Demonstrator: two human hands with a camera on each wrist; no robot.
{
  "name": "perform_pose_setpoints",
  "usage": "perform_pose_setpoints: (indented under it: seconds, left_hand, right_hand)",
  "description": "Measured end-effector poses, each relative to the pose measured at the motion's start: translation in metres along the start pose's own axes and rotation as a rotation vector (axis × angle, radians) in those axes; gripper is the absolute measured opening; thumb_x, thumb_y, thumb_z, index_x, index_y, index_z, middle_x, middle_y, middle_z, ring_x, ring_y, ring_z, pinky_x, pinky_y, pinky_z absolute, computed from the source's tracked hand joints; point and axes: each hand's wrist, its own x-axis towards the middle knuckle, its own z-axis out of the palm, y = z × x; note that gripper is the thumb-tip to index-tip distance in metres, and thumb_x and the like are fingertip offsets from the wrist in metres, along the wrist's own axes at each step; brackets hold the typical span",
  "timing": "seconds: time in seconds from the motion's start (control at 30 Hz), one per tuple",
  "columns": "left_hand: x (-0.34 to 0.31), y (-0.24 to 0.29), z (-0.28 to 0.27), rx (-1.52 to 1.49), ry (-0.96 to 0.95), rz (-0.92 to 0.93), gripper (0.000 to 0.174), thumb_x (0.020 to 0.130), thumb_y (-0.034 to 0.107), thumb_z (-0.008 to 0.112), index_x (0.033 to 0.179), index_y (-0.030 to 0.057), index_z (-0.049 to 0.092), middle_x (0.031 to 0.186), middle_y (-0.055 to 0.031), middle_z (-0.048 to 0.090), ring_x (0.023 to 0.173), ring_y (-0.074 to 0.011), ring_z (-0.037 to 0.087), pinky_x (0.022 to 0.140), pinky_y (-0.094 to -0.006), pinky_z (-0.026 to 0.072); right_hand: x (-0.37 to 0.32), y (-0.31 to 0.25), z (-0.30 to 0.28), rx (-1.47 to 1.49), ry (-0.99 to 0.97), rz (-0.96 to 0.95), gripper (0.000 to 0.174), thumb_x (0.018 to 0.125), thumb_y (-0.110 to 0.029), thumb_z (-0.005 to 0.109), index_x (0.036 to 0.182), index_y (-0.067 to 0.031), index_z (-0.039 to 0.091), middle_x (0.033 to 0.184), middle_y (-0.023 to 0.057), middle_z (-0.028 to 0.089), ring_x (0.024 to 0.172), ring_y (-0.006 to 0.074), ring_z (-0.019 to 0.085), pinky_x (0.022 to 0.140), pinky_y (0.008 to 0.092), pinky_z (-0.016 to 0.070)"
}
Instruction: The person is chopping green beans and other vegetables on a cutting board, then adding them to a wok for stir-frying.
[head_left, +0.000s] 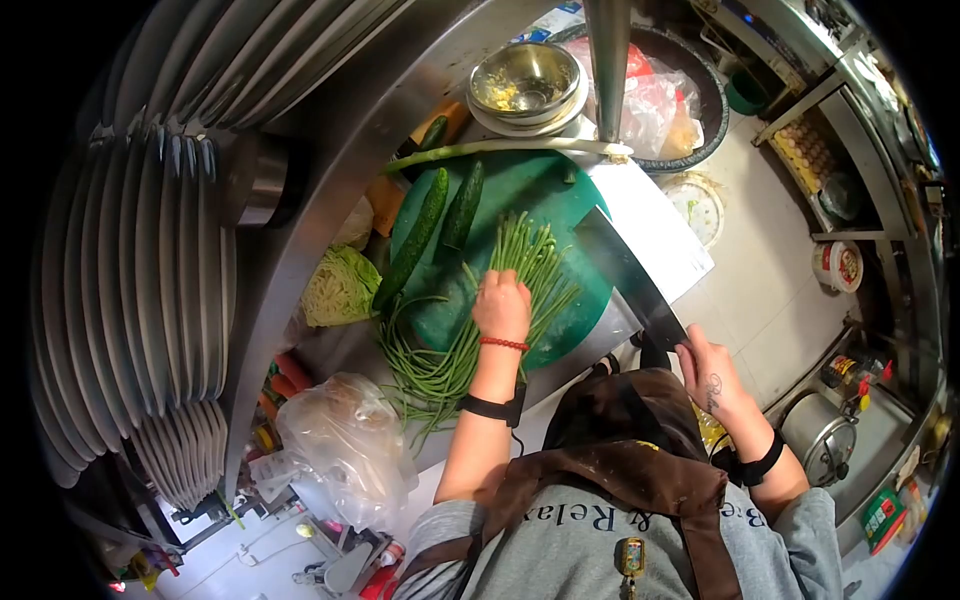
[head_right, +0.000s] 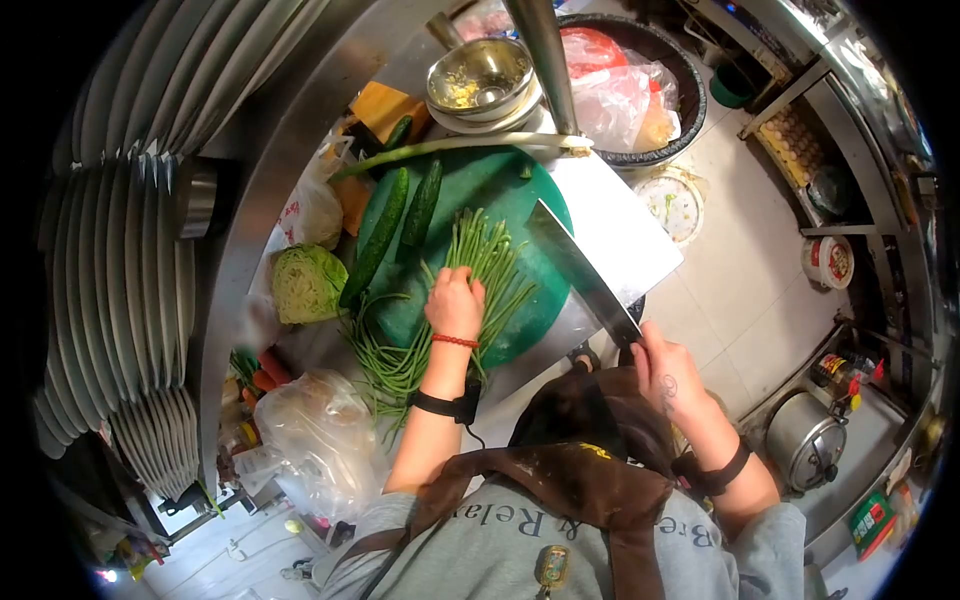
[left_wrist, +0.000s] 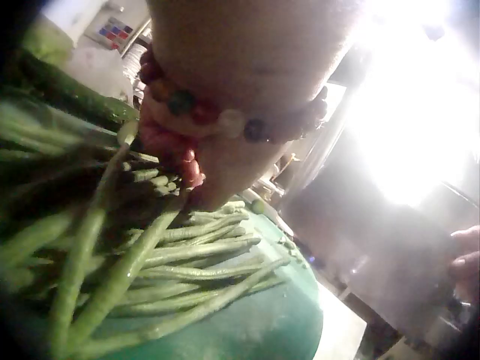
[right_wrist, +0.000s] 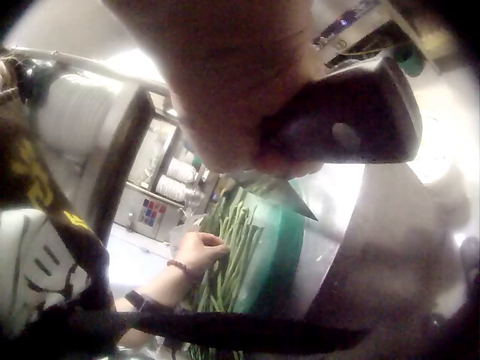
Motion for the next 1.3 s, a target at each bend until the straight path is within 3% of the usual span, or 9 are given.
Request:
perform_pose_setpoints:
  seconds: [0.07,0.27,0.4,0.5,0.7,0.9,1.1,1.3]
  left_hand:
    - [0.002,0.0,-0.004,0.01,-0.06,-0.039,0.015,0.079,0.018,0.07,0.09,0.009,0.068,0.092,-0.0114,0.063,0.084,-0.0352,0.063,0.07,-0.0447,0.0521]
    - [0.0,-0.006,0.002,-0.002,0.036,-0.006,0.013,0.078,0.018,0.07,0.086,0.0081,0.068,0.089,-0.0098,0.063,0.079,-0.0324,0.064,0.068,-0.0438,0.0519]
    - [0.014,-0.014,-0.006,-0.236,-0.159,-0.186,0.011,0.078,0.018,0.07,0.079,0.0068,0.069,0.081,-0.0084,0.063,0.073,-0.0275,0.063,0.065,-0.0397,0.0505]
    - [0.015,-0.019,-0.001,-0.237,-0.072,-0.164,0.011,0.078,0.018,0.07,0.082,0.0079,0.07,0.082,-0.0084,0.063,0.073,-0.0289,0.064,0.065,-0.0403,0.051]
    - [0.011,-0.019,0.002,0.041,0.029,0.045,0.013,0.08,0.019,0.07,0.09,0.0102,0.07,0.089,-0.0094,0.063,0.077,-0.0323,0.064,0.065,-0.0433,0.0513]
    - [0.006,-0.025,0.008,-0.042,0.176,0.122,0.013,0.083,0.02,0.067,0.093,0.0114,0.07,0.086,-0.0097,0.06,0.078,-0.0331,0.063,0.065,-0.0439,0.0512]
    - [0.017,-0.024,0.012,0.088,0.084,0.043,0.012,0.086,0.021,0.062,0.089,0.0103,0.066,0.09,-0.0095,0.06,0.086,-0.0313,0.063,0.065,-0.0433,0.0538]
    - [0.045,-0.022,0.011,0.195,-0.156,-0.08,0.014,0.086,0.017,0.062,0.092,0.0051,0.066,0.095,-0.0129,0.063,0.082,-0.0342,0.064,0.07,-0.0445,0.0523]
  right_hand:
    - [-0.001,0.001,0.0,0.008,0.0,0.006,0.014,0.09,-0.001,0.055,0.092,-0.0014,0.042,0.067,0.0237,0.058,0.064,0.0464,0.058,0.054,0.0487,0.0442]
    - [-0.005,0.004,0.0,0.026,-0.009,0.019,0.014,0.089,-0.001,0.056,0.093,-0.0013,0.042,0.067,0.0239,0.059,0.065,0.0466,0.058,0.054,0.0485,0.0443]
    - [-0.006,0.005,0.002,0.032,0.009,-0.004,0.014,0.089,0.0,0.056,0.094,-0.0009,0.043,0.068,0.0239,0.059,0.065,0.0466,0.058,0.055,0.048,0.0448]
    - [-0.008,0.002,0.002,0.05,0.002,0.006,0.014,0.089,0.0,0.056,0.095,-0.0005,0.043,0.069,0.0239,0.06,0.066,0.0464,0.059,0.055,0.0475,0.0454]
    - [-0.01,0.003,0.004,0.05,0.002,0.008,0.014,0.089,0.0,0.056,0.095,-0.0003,0.044,0.071,0.0241,0.061,0.067,0.0464,0.059,0.056,0.0465,0.0459]
    - [-0.013,-0.001,0.005,0.073,0.002,0.023,0.014,0.089,0.001,0.056,0.095,-0.0008,0.044,0.072,0.0244,0.061,0.069,0.0466,0.059,0.056,0.0459,0.0464]
    - [-0.014,-0.002,0.005,0.082,-0.003,0.03,0.014,0.089,0.001,0.056,0.094,-0.0014,0.044,0.072,0.0243,0.061,0.069,0.0468,0.059,0.056,0.0454,0.0464]
    - [-0.017,-0.002,0.004,0.069,-0.011,0.037,0.014,0.089,0.0,0.056,0.094,-0.0015,0.044,0.072,0.0241,0.061,0.068,0.0461,0.059,0.056,0.0448,0.0465]
